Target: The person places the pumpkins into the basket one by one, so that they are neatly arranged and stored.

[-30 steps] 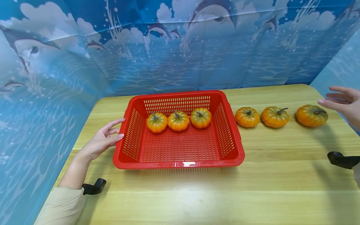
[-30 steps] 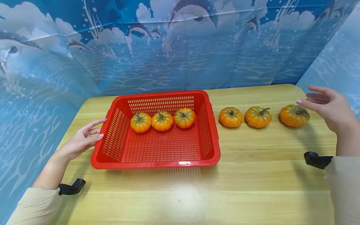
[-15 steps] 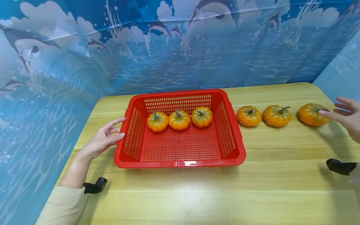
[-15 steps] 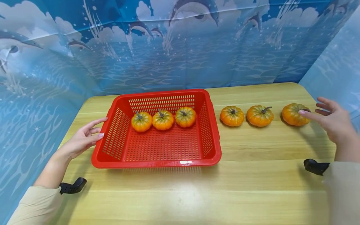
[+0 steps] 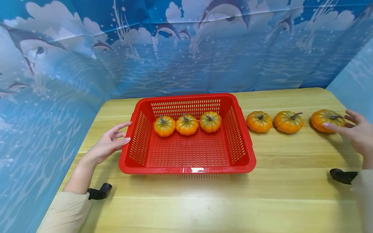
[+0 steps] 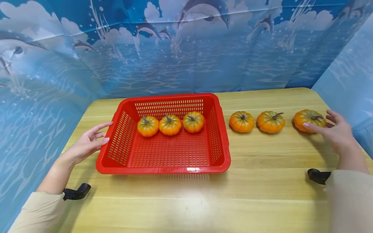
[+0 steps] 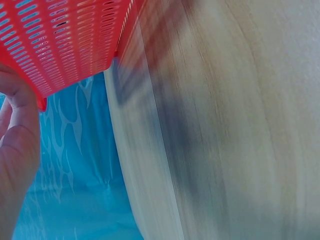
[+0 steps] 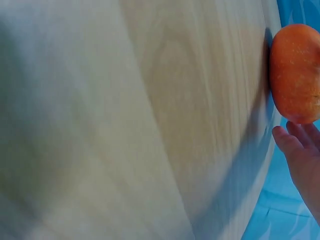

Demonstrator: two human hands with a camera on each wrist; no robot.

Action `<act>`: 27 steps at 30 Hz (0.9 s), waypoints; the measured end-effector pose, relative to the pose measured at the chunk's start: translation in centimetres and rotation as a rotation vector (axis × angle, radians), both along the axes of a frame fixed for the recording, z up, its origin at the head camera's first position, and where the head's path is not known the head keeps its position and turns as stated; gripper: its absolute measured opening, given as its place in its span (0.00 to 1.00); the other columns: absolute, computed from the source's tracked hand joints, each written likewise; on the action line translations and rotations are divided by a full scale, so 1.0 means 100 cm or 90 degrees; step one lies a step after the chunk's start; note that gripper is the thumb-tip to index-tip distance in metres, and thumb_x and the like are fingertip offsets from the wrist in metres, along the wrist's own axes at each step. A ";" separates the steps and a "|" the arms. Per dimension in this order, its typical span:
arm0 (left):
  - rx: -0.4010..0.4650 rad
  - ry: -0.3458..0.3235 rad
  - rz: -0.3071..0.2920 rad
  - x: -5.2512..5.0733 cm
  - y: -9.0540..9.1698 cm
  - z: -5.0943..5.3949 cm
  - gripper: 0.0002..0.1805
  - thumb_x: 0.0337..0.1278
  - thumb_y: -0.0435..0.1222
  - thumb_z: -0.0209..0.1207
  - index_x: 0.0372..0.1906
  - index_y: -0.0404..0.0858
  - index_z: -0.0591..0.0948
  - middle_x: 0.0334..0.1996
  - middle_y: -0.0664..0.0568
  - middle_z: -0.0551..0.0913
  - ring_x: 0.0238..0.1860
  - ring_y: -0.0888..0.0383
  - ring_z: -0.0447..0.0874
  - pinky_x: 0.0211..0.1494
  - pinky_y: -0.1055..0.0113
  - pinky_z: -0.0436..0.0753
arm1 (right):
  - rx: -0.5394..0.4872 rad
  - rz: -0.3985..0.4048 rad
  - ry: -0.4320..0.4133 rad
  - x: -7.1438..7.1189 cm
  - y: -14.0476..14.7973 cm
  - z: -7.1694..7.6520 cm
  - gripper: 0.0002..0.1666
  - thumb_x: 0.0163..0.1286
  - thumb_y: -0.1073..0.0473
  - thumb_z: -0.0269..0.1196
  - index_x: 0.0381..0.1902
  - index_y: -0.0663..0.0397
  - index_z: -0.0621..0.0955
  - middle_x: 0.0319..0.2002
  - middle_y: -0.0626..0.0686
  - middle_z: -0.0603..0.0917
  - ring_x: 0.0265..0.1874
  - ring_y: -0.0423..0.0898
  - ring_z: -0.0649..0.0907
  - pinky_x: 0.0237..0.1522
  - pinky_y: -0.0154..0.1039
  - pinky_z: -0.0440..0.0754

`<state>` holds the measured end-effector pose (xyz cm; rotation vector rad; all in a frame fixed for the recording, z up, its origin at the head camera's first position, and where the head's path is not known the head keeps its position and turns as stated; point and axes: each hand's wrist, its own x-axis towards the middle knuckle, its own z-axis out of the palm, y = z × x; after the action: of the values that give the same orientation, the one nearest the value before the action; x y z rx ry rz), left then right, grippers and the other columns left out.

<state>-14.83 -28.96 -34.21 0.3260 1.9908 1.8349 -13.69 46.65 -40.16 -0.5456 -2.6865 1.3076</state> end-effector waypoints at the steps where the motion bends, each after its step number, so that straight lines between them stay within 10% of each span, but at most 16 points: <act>1: -0.001 0.000 0.002 0.000 0.000 0.000 0.32 0.63 0.27 0.52 0.70 0.40 0.57 0.38 0.49 0.78 0.39 0.56 0.82 0.45 0.61 0.82 | 0.004 -0.001 -0.004 0.000 -0.002 0.002 0.54 0.65 0.45 0.58 0.73 0.39 0.34 0.72 0.59 0.33 0.69 0.64 0.40 0.67 0.59 0.46; 8: 0.000 0.002 0.000 0.000 -0.001 -0.002 0.32 0.63 0.26 0.52 0.70 0.39 0.57 0.36 0.50 0.78 0.37 0.57 0.82 0.45 0.61 0.82 | 0.031 0.003 -0.038 -0.004 -0.011 0.007 0.57 0.65 0.44 0.58 0.72 0.56 0.34 0.71 0.67 0.33 0.67 0.69 0.40 0.62 0.67 0.47; 27: -0.005 0.001 0.006 0.000 0.001 0.000 0.32 0.62 0.27 0.53 0.70 0.39 0.56 0.36 0.50 0.77 0.37 0.57 0.83 0.44 0.61 0.83 | 0.001 -0.053 -0.071 -0.011 -0.001 0.002 0.59 0.61 0.39 0.60 0.73 0.51 0.37 0.72 0.65 0.36 0.67 0.67 0.47 0.64 0.62 0.53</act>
<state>-14.86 -28.84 -34.24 0.3168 2.0043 1.8321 -14.78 46.56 -39.99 -0.7419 -2.7195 1.2891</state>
